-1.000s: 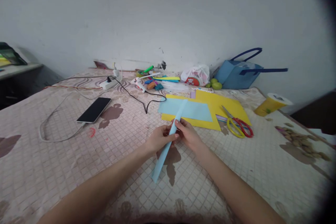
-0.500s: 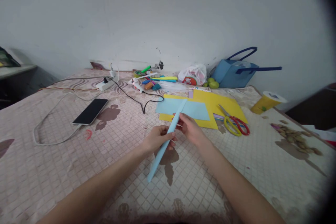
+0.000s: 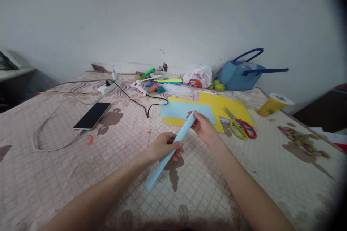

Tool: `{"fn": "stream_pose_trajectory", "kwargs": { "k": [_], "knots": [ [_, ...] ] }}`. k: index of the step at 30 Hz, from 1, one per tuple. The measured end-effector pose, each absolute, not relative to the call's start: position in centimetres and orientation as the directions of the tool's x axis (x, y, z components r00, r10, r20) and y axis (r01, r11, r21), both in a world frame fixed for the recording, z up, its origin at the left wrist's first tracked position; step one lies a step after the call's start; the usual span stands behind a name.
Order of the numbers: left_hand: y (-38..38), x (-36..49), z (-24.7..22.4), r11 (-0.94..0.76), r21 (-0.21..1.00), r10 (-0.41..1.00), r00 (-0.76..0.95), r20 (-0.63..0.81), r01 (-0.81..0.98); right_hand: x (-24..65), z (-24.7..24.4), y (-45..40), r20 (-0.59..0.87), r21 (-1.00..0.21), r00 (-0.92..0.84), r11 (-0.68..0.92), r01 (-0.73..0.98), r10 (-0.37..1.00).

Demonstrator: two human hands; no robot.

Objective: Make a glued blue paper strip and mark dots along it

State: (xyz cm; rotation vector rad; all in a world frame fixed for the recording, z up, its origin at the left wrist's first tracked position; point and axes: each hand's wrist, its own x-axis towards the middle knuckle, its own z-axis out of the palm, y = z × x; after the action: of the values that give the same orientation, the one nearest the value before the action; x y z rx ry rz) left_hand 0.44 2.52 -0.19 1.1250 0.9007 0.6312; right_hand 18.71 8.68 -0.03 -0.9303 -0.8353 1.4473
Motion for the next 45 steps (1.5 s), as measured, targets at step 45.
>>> {"fn": "stream_pose_trajectory", "kwargs": {
  "k": [45],
  "knots": [
    [4.4,-1.7,0.2,0.185,0.965,0.869,0.427,-0.25,0.187,18.0,-0.7,8.0,-0.137,-0.929,-0.135,-0.174,-0.327,0.981]
  ]
}}
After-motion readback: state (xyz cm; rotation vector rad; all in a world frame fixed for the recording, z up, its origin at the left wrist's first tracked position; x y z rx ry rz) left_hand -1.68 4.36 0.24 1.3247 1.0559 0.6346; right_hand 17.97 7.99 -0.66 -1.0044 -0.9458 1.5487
